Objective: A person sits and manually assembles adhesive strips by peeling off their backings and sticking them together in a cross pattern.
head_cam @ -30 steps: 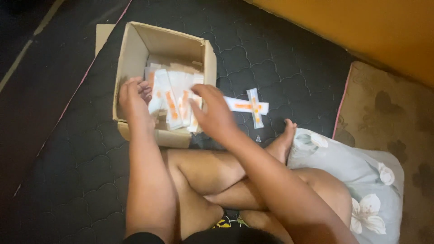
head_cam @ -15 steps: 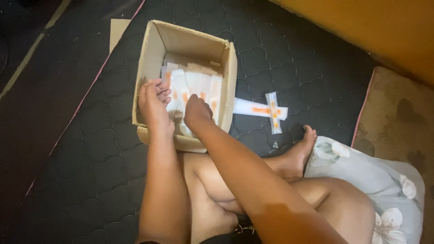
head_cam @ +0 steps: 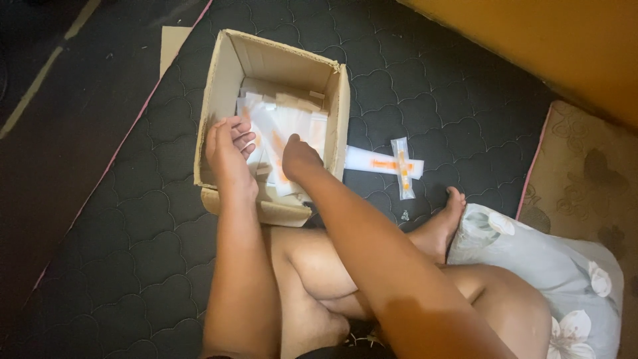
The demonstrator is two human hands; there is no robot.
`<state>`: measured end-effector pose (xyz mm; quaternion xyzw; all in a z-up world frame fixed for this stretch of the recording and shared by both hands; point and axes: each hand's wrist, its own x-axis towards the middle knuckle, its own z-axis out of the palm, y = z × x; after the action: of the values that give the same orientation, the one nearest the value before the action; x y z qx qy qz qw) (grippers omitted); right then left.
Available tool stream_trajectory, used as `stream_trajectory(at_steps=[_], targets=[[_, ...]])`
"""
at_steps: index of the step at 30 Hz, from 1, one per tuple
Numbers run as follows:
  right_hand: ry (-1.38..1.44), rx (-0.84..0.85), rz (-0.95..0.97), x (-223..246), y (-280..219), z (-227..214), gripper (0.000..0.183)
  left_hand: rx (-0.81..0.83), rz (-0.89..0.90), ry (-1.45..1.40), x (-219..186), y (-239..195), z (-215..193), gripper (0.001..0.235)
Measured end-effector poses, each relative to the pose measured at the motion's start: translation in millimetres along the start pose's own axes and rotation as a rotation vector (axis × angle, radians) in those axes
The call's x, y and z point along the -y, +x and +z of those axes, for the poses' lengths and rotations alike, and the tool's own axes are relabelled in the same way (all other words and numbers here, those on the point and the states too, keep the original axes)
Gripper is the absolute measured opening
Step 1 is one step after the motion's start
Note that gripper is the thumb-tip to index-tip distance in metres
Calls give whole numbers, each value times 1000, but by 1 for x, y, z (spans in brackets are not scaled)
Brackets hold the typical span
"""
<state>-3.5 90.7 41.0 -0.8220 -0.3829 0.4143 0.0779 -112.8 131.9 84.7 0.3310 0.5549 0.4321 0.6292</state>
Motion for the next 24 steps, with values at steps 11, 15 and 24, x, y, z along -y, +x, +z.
stream_trajectory(at_steps=[11,15,24], targets=[[-102,-38,-29,-10,22,4,25,1,31,35,5,3,0,25],[-52,-97,-81,-16,33,3,24,-5,48,46,4,-1,1,25],[594,-126,-298,-16,-28,-62,20,55,132,115,26,7,0,28]])
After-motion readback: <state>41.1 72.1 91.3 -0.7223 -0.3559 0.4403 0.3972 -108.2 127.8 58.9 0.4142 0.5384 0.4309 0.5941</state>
